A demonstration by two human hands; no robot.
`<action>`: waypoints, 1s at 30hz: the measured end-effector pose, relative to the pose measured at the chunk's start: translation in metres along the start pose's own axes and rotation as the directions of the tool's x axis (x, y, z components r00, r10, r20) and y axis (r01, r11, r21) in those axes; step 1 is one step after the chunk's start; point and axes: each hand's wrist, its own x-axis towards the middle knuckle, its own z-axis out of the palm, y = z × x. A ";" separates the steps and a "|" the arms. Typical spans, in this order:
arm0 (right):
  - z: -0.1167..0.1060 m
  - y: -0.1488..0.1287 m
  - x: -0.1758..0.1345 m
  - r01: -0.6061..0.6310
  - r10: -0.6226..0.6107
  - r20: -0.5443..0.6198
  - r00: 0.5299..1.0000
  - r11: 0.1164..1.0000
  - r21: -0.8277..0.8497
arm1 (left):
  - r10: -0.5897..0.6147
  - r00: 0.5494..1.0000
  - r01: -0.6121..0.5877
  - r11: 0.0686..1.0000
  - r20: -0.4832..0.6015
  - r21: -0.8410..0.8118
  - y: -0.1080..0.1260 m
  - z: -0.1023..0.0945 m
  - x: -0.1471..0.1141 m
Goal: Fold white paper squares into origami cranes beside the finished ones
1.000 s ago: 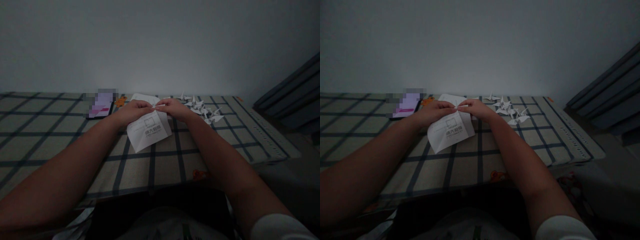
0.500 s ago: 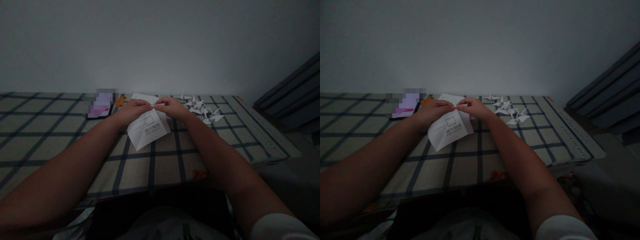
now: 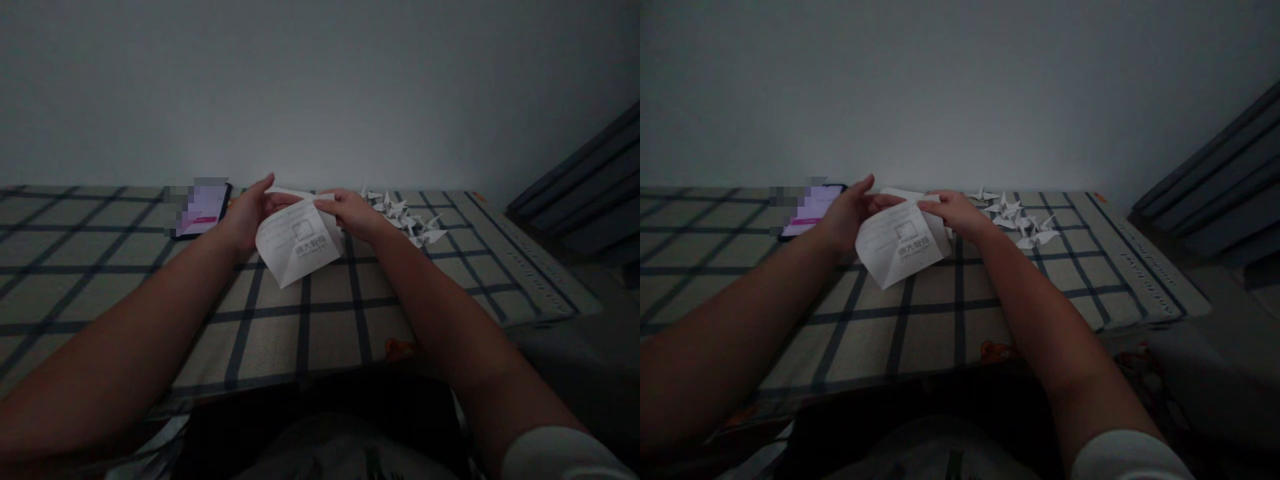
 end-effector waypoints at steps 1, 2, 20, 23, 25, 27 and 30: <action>0.000 0.001 0.001 0.018 -0.017 -0.003 1.000 0.999 0.044 | 0.014 1.000 -0.014 0.999 0.013 -0.045 0.002 -0.001 0.000; 0.000 0.002 0.002 0.034 -0.033 -0.007 0.999 0.996 0.081 | 0.032 0.999 -0.030 0.997 0.016 -0.075 0.003 -0.002 0.001; 0.004 0.007 0.005 0.015 -0.013 -0.030 0.999 0.999 0.044 | 0.239 0.965 -0.195 0.927 -0.107 0.319 -0.021 0.006 0.006; 0.006 0.004 0.003 0.032 -0.032 -0.025 0.999 0.999 -0.005 | 0.272 0.955 -0.216 0.912 -0.121 0.347 -0.023 0.005 0.008; 0.008 0.002 0.001 0.049 -0.050 -0.031 0.998 0.998 -0.045 | 0.289 0.947 -0.219 0.897 -0.137 0.384 -0.024 0.004 0.008; 0.009 0.000 0.000 0.056 -0.061 -0.045 0.997 0.994 -0.096 | 0.305 0.939 -0.218 0.884 -0.157 0.413 -0.023 0.004 0.008; 0.011 -0.003 -0.001 0.047 -0.056 -0.061 0.997 0.989 -0.140 | 0.304 0.938 -0.209 0.880 -0.167 0.427 -0.021 0.006 0.006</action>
